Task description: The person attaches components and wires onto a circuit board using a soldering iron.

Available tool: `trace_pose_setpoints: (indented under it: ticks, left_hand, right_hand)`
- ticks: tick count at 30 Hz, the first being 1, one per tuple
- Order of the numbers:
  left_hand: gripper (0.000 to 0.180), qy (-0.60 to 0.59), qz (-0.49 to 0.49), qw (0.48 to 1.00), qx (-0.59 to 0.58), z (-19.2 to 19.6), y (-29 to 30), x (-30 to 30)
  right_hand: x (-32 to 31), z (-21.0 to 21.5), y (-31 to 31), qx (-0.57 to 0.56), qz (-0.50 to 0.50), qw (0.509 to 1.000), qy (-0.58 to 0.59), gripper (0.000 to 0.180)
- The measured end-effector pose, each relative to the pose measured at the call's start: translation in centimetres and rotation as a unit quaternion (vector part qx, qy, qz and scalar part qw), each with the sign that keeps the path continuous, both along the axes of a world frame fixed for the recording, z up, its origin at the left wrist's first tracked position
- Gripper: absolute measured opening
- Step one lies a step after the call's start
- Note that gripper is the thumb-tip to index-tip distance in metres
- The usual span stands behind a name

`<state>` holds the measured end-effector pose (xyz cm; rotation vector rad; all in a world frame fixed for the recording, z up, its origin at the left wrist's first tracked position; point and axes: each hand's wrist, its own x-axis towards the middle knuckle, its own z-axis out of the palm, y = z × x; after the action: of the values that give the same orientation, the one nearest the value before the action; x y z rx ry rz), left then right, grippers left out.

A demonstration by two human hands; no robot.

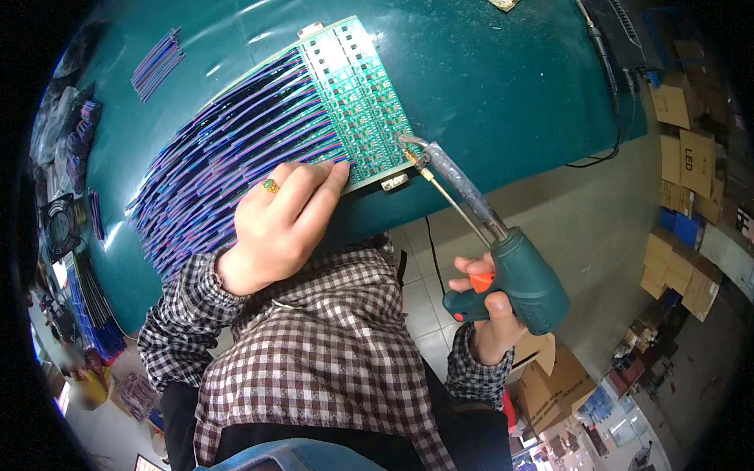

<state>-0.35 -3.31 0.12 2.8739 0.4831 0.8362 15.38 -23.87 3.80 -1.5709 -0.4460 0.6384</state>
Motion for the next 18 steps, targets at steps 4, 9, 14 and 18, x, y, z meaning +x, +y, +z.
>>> trace_pose_setpoints:
  ticks: [4,9,14,18]
  left_hand:
    - [0.028,0.018,0.013,0.999,0.025,0.1,-0.18,0.26]
    - [0.028,0.006,0.019,1.0,0.006,0.0,-0.21,0.18]
    - [0.029,-0.001,0.016,1.0,0.005,0.05,-0.21,0.32]
    - [0.029,0.003,0.011,1.0,-0.007,0.12,-0.17,0.29]
  right_hand:
    - [0.06,0.16,-0.51,0.001,0.026,1.0,0.003,0.056]
    - [-0.4,0.48,-0.8,-0.008,0.053,0.999,0.009,0.055]
    - [-0.5,0.53,-0.8,-0.023,0.084,0.996,-0.014,0.053]
    - [-0.72,0.46,-0.97,-0.034,0.091,0.995,-0.011,0.054]
